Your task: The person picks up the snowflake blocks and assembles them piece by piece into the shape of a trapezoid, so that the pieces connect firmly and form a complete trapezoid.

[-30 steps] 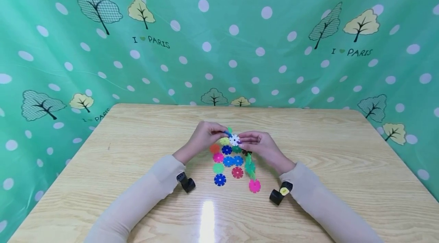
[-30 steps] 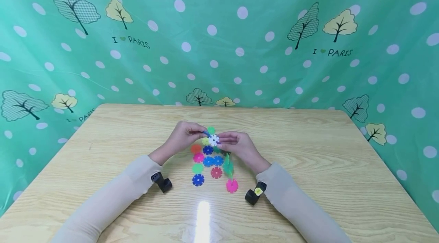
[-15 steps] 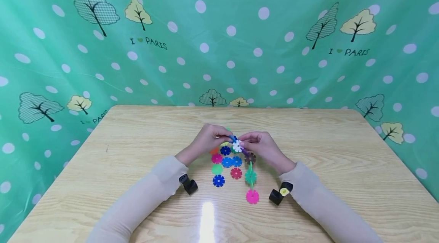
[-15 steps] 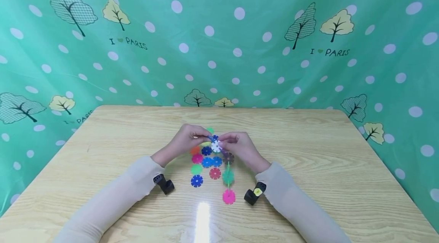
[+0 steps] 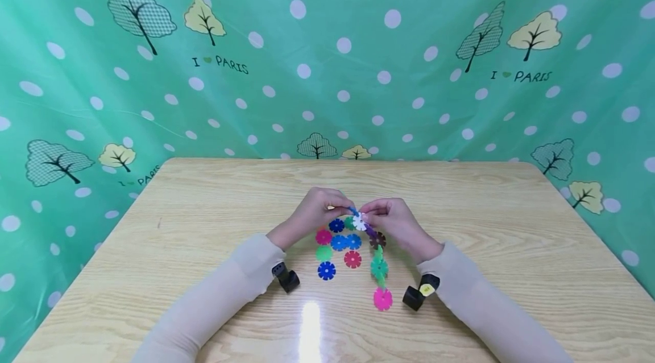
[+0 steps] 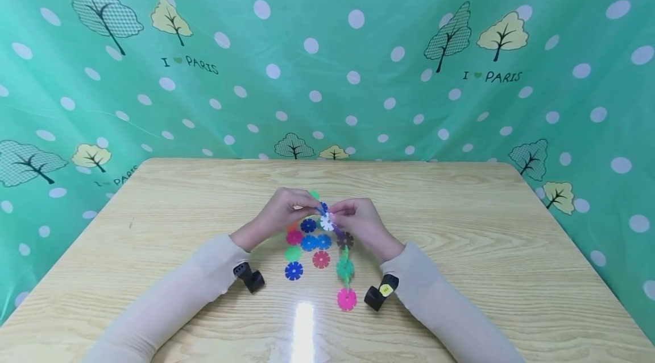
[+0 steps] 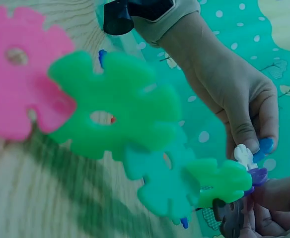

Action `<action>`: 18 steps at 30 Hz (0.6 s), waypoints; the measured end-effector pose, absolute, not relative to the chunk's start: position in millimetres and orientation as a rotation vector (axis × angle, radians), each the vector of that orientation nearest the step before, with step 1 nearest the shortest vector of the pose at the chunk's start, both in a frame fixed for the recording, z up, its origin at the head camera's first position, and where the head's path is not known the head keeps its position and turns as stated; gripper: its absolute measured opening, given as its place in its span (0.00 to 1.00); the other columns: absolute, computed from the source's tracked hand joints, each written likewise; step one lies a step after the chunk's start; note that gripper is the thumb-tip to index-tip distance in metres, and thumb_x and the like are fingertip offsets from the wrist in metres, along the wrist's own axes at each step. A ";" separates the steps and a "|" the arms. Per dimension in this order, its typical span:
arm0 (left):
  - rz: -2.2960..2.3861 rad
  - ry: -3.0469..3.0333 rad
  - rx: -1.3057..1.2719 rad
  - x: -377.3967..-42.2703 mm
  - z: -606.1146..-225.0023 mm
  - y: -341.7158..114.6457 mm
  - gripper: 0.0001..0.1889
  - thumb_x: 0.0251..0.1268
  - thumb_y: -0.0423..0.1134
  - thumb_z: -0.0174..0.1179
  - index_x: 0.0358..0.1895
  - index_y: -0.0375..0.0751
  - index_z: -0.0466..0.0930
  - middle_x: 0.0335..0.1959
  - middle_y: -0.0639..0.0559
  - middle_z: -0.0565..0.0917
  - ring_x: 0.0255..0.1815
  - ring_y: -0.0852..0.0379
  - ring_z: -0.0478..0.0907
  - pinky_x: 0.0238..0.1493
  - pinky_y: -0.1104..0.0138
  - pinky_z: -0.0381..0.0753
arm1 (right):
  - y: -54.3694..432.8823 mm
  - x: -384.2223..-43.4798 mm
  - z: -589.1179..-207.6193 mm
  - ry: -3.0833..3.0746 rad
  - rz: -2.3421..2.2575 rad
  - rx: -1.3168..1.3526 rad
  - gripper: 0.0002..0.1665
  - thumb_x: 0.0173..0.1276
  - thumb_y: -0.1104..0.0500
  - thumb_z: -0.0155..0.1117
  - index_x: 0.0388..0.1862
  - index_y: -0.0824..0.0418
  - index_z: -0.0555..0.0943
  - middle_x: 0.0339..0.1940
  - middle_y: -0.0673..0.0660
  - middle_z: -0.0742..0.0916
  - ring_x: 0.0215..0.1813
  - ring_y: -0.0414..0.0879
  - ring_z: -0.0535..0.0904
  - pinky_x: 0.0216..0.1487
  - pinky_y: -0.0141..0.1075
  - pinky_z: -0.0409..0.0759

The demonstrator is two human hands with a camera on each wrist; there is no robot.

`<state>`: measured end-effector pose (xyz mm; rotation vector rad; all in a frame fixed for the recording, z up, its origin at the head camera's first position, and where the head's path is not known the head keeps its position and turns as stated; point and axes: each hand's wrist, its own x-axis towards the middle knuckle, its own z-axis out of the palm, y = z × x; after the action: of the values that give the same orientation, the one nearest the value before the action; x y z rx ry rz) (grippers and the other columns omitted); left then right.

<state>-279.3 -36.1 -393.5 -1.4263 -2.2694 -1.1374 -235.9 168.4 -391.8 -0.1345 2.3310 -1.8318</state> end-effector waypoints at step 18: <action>-0.977 -2.218 -1.485 -276.7 -395.3 -31.3 0.07 0.52 0.25 0.66 0.34 0.38 0.87 0.33 0.51 0.87 0.35 0.60 0.84 0.42 0.80 0.78 | 168.0 -234.1 -389.0 2.393 -1.781 -0.059 0.09 0.60 0.72 0.64 0.40 0.74 0.81 0.31 0.57 0.86 0.31 0.41 0.79 0.34 0.27 0.80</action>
<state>-276.7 -31.3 -395.3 -1.4854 -2.2176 -0.9766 -234.1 168.0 -389.0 -0.0585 2.3934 -1.7814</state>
